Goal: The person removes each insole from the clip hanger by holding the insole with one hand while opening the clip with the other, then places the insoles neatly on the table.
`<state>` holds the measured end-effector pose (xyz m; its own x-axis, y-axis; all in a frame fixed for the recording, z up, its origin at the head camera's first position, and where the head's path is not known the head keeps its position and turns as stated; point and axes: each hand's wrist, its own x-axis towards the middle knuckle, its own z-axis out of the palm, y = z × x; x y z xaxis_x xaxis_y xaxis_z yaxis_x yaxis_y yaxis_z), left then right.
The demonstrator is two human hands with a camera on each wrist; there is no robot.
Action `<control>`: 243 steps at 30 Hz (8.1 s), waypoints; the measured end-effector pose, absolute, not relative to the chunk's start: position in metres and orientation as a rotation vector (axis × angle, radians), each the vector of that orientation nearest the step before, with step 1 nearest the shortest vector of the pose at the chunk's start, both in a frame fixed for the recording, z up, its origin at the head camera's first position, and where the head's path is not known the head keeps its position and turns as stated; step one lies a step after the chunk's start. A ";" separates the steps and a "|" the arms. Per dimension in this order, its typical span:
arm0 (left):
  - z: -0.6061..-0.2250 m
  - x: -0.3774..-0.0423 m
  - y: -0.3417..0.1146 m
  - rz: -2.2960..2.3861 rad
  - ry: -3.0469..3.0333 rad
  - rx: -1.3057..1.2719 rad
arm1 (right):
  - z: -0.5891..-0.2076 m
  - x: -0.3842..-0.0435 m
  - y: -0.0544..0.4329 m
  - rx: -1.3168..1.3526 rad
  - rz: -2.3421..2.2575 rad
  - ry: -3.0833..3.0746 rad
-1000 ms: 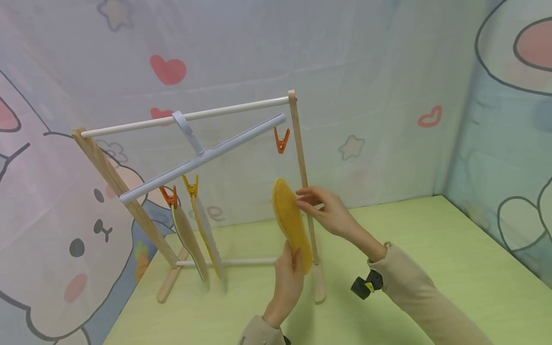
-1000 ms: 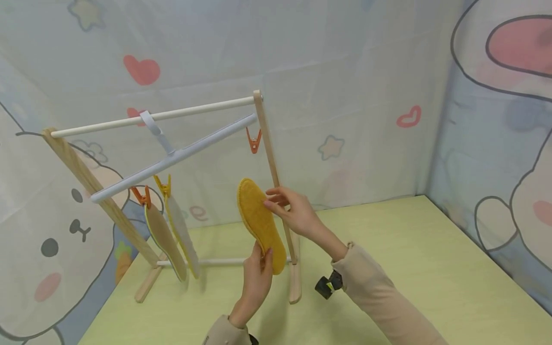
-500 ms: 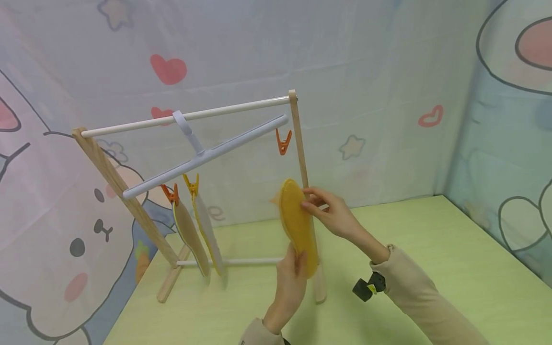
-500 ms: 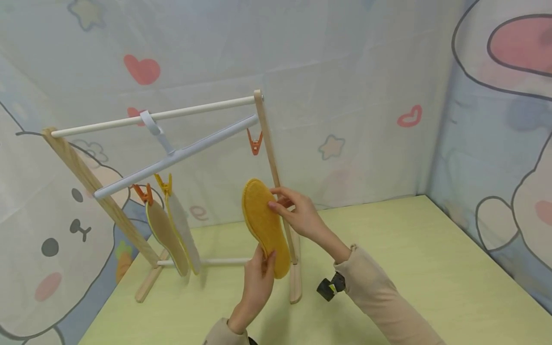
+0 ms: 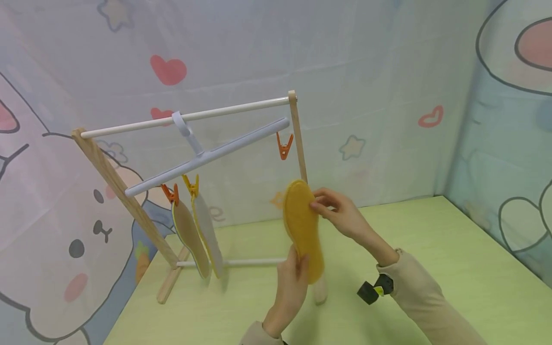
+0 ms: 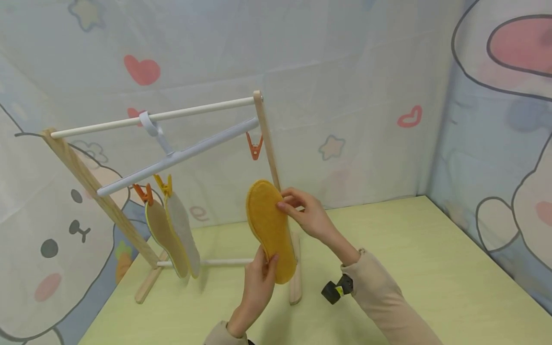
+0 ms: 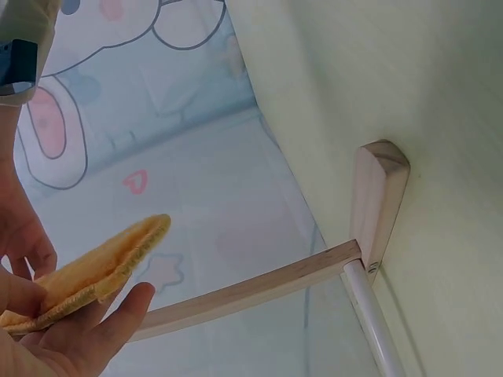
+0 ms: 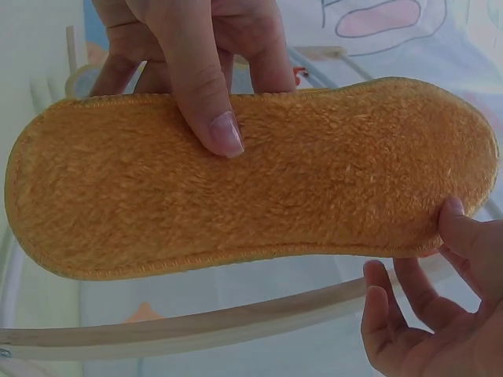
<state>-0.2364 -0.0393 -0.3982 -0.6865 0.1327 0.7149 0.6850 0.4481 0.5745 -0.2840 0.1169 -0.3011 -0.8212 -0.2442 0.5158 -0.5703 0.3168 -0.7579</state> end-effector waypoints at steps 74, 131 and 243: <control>-0.406 -0.235 -0.051 -1.291 -2.156 -0.580 | -0.345 -0.278 0.218 0.608 1.674 -2.450; -0.417 -0.232 -0.059 -1.264 -2.200 -0.544 | -0.387 -0.285 0.248 0.526 1.678 -2.584; -0.424 -0.232 -0.068 -1.265 -2.291 -0.479 | -0.449 -0.315 0.236 0.268 1.458 -2.685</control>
<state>-0.2319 -0.0676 -0.4238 -0.8253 0.0724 0.5601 0.5127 0.5120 0.6892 -0.3152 0.2359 -0.4487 -0.9820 -0.1170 0.1483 -0.1881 0.5336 -0.8245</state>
